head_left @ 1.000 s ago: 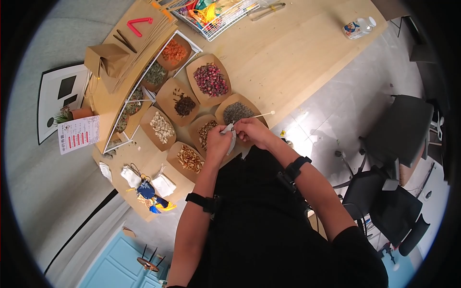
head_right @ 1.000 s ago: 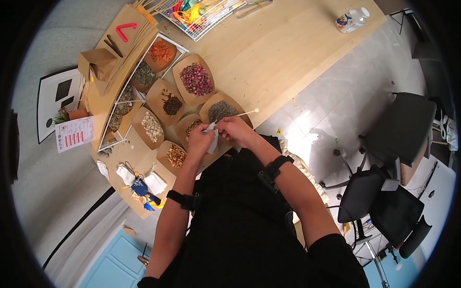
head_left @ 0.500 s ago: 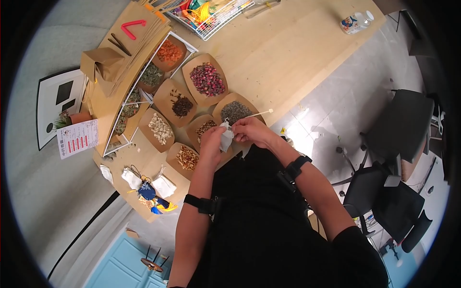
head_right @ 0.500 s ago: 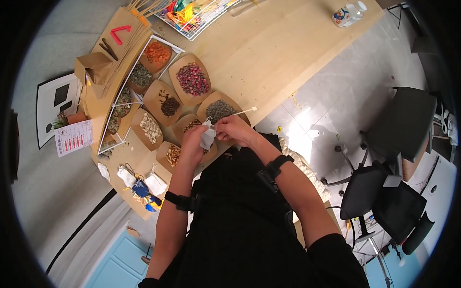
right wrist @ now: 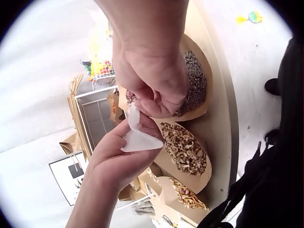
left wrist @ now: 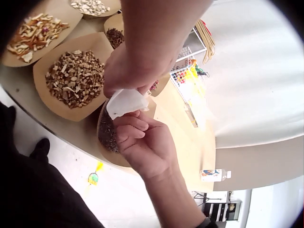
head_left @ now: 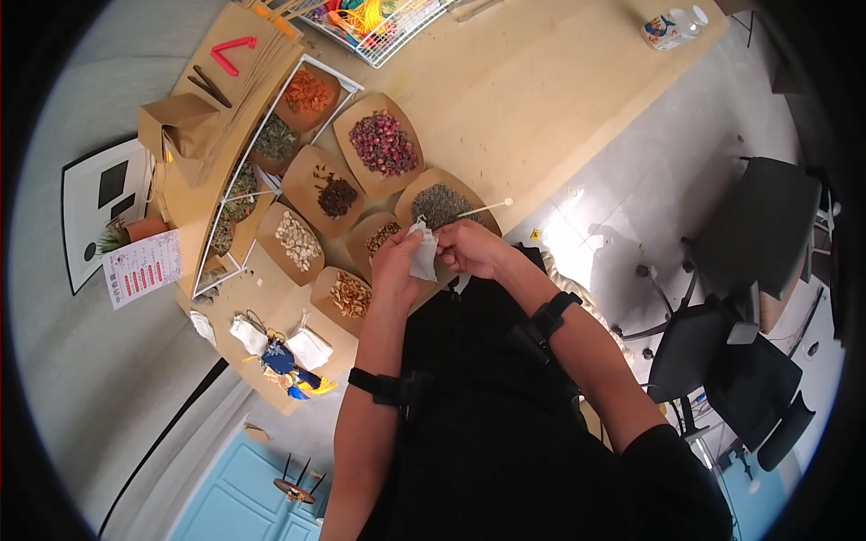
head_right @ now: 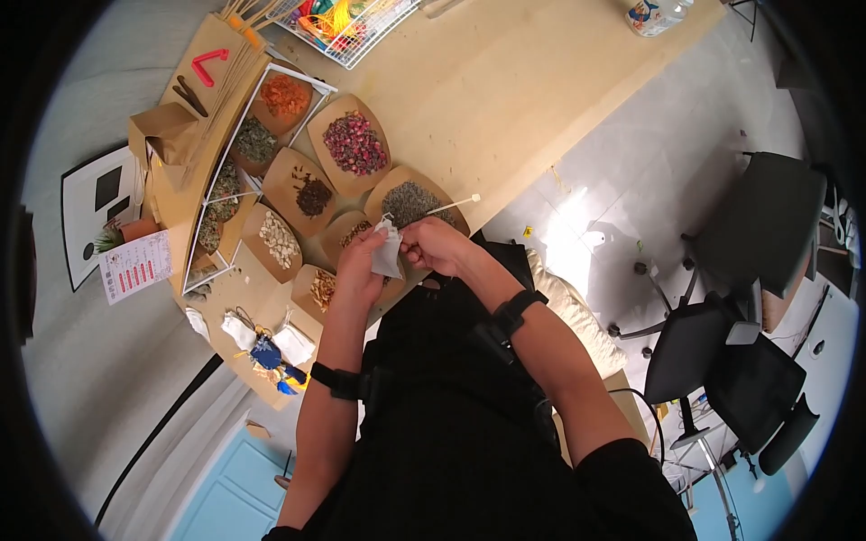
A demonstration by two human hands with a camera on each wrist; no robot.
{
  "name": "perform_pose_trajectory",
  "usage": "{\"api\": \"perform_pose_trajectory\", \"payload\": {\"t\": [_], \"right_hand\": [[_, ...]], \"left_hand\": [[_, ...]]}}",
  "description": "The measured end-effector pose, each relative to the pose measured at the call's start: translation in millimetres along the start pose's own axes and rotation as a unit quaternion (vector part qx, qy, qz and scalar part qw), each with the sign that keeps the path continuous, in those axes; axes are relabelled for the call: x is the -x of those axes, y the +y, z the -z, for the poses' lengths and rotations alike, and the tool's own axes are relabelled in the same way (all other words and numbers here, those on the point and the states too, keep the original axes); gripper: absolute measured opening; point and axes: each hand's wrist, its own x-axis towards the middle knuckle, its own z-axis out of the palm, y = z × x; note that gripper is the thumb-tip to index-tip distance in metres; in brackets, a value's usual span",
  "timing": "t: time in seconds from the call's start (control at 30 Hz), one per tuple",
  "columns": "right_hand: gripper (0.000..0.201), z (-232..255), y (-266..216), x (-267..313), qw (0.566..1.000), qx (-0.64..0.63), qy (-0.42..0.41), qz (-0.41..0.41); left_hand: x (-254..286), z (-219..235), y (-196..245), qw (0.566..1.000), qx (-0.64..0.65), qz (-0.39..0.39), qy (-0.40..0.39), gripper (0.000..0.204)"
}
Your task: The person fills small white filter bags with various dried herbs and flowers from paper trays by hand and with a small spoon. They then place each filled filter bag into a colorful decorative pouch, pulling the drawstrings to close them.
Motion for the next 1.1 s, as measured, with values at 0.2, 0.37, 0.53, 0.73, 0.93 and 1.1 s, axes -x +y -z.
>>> {"api": "perform_pose_trajectory", "payload": {"t": [0.2,0.37,0.53,0.73,0.93,1.1], "right_hand": [[0.011,-3,-1,1,0.999,-0.026,-0.018,-0.003],[0.016,0,-2,6,0.998,-0.041,0.038,0.034],[0.018,2,1,2,0.997,-0.017,0.058,0.053],[0.019,1,0,3,0.995,0.036,0.066,0.068],[0.030,-13,-13,15,0.971,0.172,0.162,0.041],[0.029,-10,-3,9,0.961,0.215,0.166,0.053]], "left_hand": [[-10,5,-3,0.997,0.069,0.017,-0.003,0.016],[-3,-8,-3,0.984,-0.123,-0.092,0.092,0.026],[-6,-12,-10,0.956,-0.222,-0.165,0.097,0.028],[-5,-8,-11,0.865,-0.413,-0.239,0.155,0.025],[-12,-4,-14,0.884,-0.375,-0.237,0.147,0.025],[-15,-7,-19,0.908,-0.298,-0.249,0.156,0.024]]}}
